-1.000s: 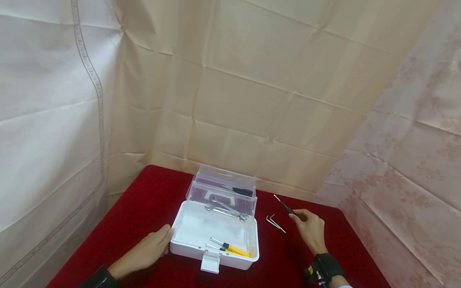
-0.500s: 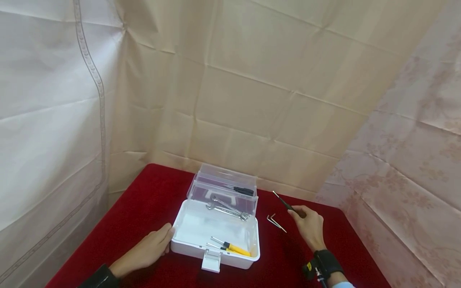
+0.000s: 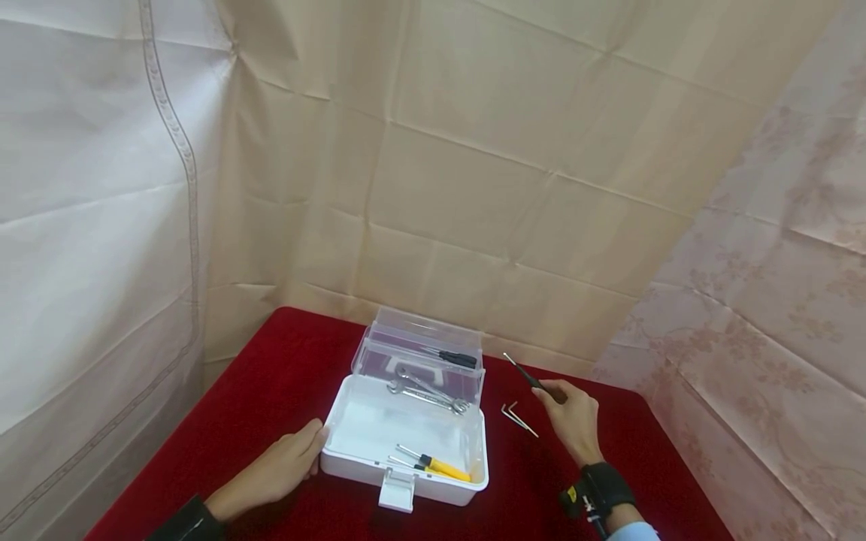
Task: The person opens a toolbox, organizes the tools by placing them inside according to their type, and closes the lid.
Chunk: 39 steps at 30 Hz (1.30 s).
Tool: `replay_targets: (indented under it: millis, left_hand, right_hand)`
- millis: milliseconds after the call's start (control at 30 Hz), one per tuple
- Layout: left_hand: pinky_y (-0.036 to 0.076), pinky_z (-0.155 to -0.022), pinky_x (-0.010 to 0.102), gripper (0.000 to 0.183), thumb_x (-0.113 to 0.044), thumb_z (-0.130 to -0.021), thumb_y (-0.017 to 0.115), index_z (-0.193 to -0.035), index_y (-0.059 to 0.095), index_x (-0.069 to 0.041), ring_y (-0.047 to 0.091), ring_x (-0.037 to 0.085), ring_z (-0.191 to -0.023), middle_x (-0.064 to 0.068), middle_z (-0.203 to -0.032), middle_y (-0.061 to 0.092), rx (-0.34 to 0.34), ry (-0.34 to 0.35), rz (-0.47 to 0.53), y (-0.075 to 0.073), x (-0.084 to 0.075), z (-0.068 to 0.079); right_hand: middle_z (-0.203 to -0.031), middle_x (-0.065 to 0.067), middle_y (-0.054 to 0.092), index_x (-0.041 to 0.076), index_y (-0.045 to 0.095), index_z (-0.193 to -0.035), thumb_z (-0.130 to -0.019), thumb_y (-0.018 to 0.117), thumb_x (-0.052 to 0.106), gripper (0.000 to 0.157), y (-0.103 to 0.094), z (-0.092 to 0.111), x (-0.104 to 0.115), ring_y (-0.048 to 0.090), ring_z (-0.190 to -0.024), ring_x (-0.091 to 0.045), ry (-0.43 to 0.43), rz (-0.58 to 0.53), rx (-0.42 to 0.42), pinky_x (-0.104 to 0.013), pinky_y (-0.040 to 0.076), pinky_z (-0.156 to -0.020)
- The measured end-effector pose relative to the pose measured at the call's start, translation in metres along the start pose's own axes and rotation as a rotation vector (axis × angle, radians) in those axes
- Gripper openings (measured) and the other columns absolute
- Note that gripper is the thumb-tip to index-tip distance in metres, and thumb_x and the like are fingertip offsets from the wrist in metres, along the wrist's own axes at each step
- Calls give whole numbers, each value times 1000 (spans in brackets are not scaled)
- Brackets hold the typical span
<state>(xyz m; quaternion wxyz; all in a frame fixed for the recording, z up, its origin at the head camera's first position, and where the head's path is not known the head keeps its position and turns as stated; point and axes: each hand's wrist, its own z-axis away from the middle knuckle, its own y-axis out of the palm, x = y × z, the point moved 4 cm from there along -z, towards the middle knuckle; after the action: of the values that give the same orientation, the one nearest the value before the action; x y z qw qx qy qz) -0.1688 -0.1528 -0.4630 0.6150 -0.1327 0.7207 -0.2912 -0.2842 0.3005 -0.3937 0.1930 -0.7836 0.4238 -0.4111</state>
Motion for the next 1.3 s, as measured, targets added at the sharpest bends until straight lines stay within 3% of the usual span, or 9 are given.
replay_targets:
  millis: [300, 833, 1100, 1300]
  left_hand:
    - [40, -53, 26, 25, -33, -108, 36, -95, 45, -14, 48, 14, -58, 0, -70, 53, -4, 26, -18, 2, 3, -1]
    - [40, -53, 26, 24, -33, -108, 37, -95, 46, -14, 47, 14, -58, 0, -70, 53, -10, 9, -32, 1, 3, -1]
    - [40, -53, 26, 31, -41, -106, 37, -95, 45, -13, 47, 16, -58, 2, -70, 53, -3, 19, -9, -1, -1, 0]
    - [40, -53, 26, 26, -35, -107, 37, -95, 45, -14, 48, 14, -58, 2, -70, 54, -10, 7, -12, 0, 0, 1]
  right_hand:
    - [-85, 3, 72, 15, 75, -98, -82, 79, 26, 21, 8, -2, 10, 69, -77, -14, -10, -30, 12, -34, 52, -67]
    - [-88, 1, 72, 12, 75, -99, -83, 78, 24, 19, 20, -7, 30, 69, -79, -16, -40, -66, 45, -33, 54, -70]
    - [-86, 1, 72, 13, 75, -98, -83, 78, 23, 18, 26, -9, 37, 69, -78, -15, -23, -96, 51, -33, 54, -70]
    - [-89, 0, 72, 11, 75, -100, -84, 78, 21, 20, 35, -12, 49, 69, -79, -16, -31, -122, 82, -31, 54, -72]
